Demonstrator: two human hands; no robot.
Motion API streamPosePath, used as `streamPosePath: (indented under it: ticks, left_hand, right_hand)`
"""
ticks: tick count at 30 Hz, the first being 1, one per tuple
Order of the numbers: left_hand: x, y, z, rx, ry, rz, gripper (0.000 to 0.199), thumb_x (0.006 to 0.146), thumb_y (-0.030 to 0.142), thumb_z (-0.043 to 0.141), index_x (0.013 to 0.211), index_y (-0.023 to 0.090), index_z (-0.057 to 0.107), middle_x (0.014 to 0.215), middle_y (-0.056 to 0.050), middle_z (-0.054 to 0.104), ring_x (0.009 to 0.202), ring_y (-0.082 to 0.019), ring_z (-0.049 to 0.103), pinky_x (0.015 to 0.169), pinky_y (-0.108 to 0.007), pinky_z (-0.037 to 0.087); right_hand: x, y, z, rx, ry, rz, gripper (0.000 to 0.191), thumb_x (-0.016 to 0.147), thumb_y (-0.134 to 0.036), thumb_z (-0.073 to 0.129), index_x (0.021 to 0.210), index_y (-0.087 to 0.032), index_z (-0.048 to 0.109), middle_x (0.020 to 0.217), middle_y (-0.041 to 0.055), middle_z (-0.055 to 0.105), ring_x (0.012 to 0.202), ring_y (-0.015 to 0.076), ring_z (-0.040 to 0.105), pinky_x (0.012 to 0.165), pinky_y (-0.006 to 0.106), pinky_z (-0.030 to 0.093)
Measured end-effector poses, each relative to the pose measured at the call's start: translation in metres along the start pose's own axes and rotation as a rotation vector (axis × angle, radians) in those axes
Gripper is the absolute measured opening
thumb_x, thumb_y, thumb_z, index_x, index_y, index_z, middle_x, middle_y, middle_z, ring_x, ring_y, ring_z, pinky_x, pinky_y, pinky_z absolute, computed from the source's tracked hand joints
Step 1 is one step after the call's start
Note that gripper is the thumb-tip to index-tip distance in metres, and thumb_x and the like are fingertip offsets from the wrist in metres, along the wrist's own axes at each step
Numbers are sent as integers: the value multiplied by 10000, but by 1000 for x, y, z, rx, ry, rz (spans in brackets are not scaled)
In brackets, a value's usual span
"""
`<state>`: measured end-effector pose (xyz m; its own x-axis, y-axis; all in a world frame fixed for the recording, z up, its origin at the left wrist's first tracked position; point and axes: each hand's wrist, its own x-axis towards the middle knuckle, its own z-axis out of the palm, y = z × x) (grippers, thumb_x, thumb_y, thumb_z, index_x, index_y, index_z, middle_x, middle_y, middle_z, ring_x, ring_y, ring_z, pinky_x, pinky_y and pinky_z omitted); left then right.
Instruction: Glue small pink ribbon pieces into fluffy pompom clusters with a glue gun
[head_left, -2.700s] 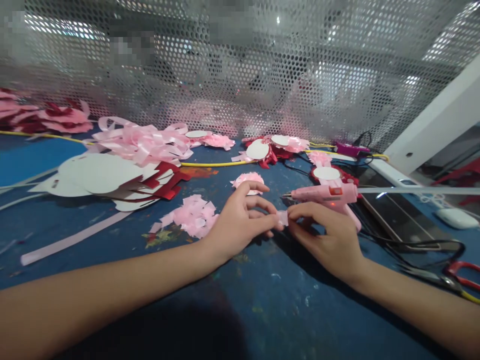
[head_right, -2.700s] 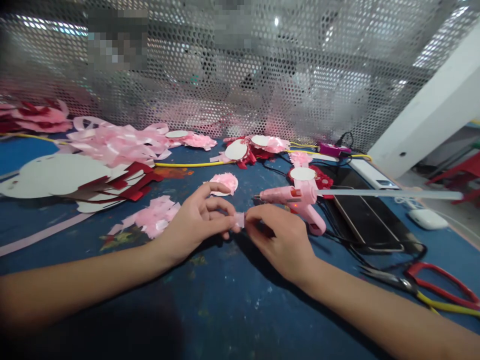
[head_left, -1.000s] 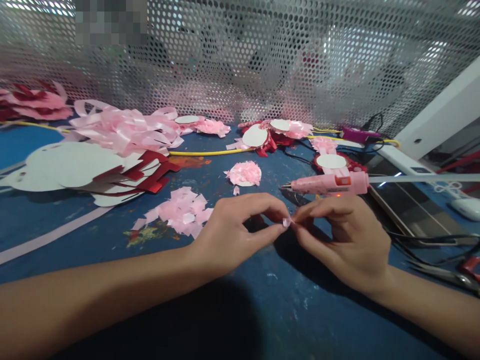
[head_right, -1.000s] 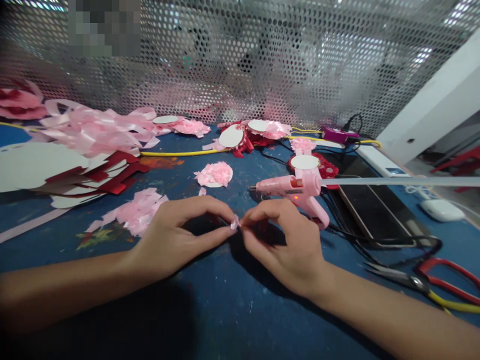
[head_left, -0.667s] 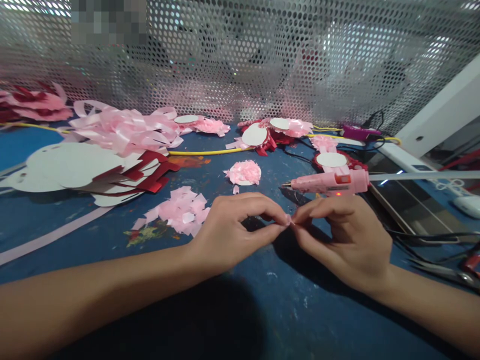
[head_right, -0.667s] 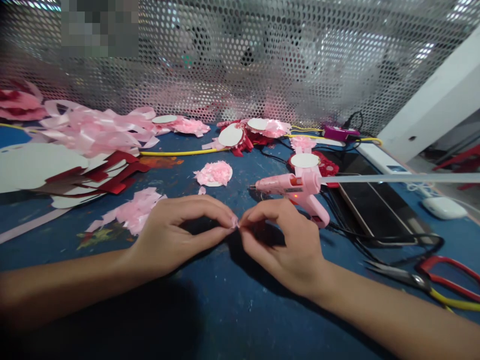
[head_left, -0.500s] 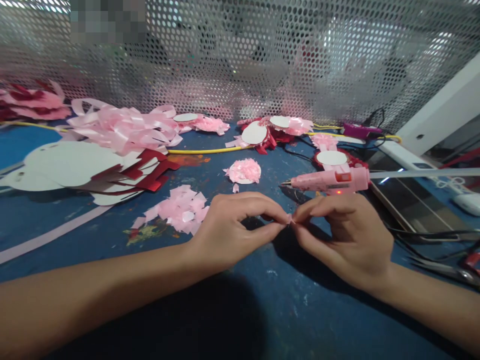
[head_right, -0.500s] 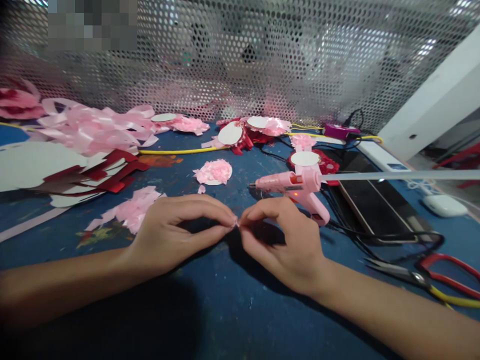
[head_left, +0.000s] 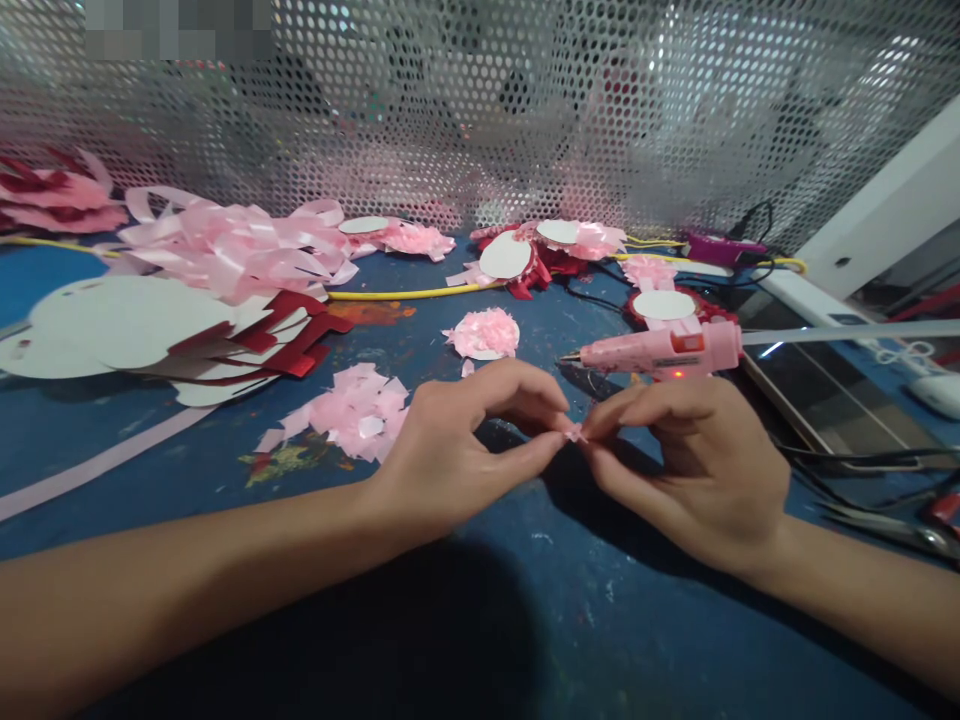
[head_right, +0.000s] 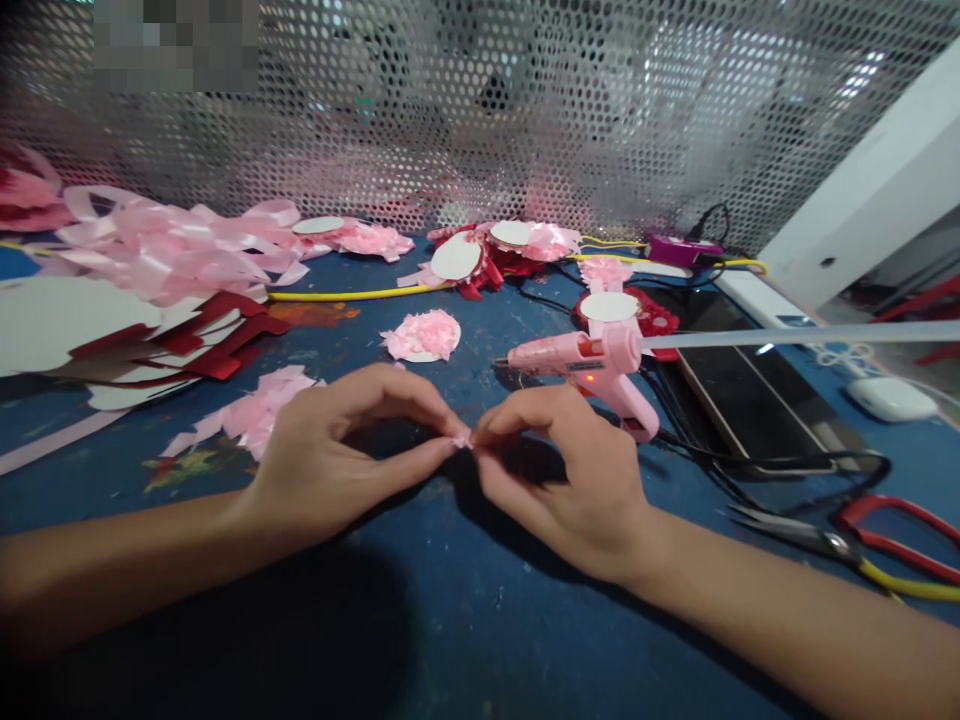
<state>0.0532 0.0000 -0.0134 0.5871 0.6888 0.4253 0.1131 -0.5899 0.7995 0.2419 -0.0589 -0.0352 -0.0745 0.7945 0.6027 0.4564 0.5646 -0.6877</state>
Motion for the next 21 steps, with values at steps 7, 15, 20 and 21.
streamPosePath:
  ticks: [7,15,20,21]
  left_hand:
    - [-3,-2,2,5,9,-46,323,766,82,657,939,236,431,790,76,707,760,-101,710,694,-187,534]
    - [-4,0,2,299,-35,105,309,738,24,622,890,219,437,807,88,652,744,-38,672,683,-101,467]
    - [-7,3,2,501,-106,216,309,719,47,634,891,216,439,751,94,611,664,-51,629,617,-126,441]
    - [-7,3,2,536,-119,223,302,721,53,631,884,217,436,730,94,606,647,-60,623,608,-140,436]
  right_hand:
    - [2,-2,0,-91,-27,-45,295,745,-93,660,918,-276,507,806,-3,669,713,185,665,640,367,557]
    - [2,-14,5,-441,-34,-151,209,760,-128,644,795,-249,477,691,-49,655,616,122,654,546,223,497]
    - [-1,-15,7,-513,-66,-107,170,739,-132,627,794,-232,502,681,-43,656,576,120,630,519,223,457]
    - [-2,-15,7,-512,-78,-101,166,738,-134,624,799,-229,503,677,-44,650,564,117,621,513,223,447]
